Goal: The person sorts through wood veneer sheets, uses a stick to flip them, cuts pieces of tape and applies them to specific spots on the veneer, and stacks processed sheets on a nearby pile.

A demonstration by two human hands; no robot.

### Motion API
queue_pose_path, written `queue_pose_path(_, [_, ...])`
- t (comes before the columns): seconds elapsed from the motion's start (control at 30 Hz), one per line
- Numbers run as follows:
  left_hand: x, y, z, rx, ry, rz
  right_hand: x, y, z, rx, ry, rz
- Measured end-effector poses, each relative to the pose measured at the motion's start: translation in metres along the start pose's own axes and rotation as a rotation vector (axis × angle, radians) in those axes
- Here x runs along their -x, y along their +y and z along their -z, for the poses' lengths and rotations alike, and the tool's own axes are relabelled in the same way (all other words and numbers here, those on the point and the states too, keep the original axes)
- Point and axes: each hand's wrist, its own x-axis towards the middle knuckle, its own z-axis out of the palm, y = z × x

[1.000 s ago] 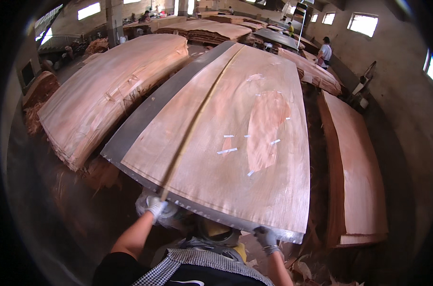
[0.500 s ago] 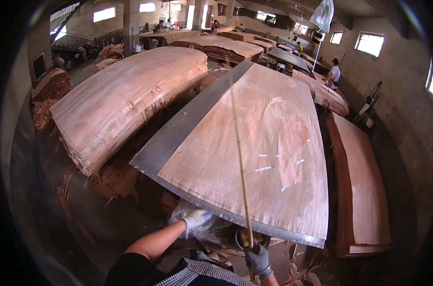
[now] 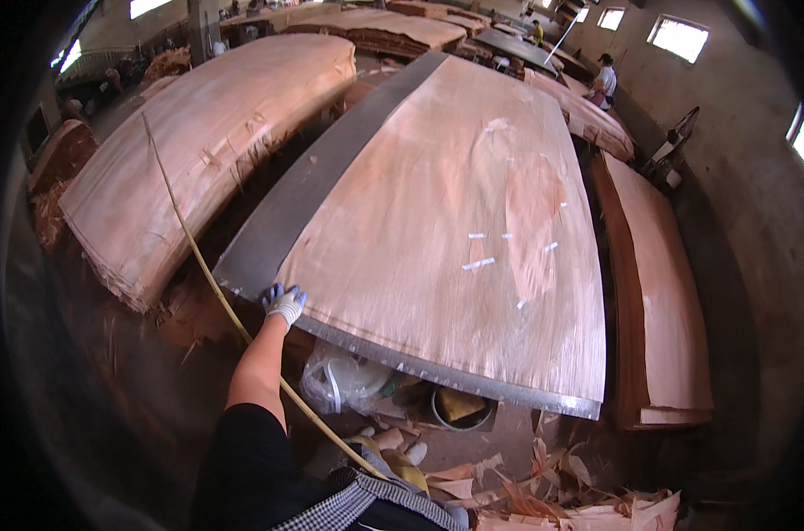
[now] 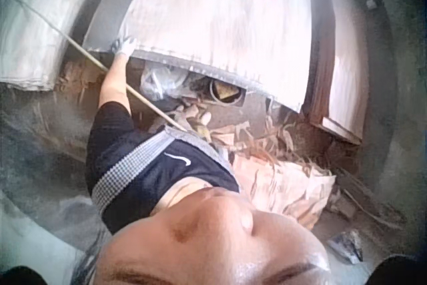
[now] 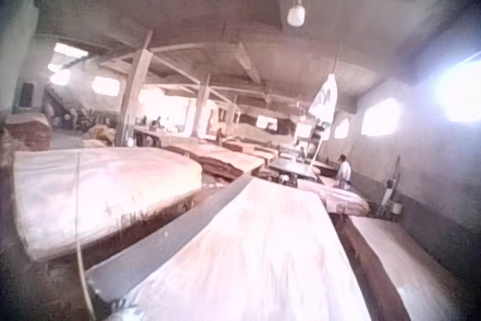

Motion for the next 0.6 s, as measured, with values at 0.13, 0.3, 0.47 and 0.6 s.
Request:
queue_pose_path(0.13, [-0.014, 0.023, -0.006, 0.102, 0.077, -0.237, 0.014, 0.015, -0.006, -0.022, 0.011, -0.011])
queue_pose_path(0.3, [0.023, 0.129, 0.007, -0.043, -0.156, -0.79, 0.002, 0.018, -0.02, -0.047, 0.007, 0.049])
queue_pose_path(0.47, [0.064, 0.187, 0.017, 0.519, -0.196, -1.019, -0.013, -0.018, -0.028, -0.024, 0.146, 0.102])
queue_pose_path(0.6, [0.06, 0.158, 0.056, 2.29, -0.777, -0.356, -0.035, 0.045, -0.016, 0.063, 0.331, 0.156])
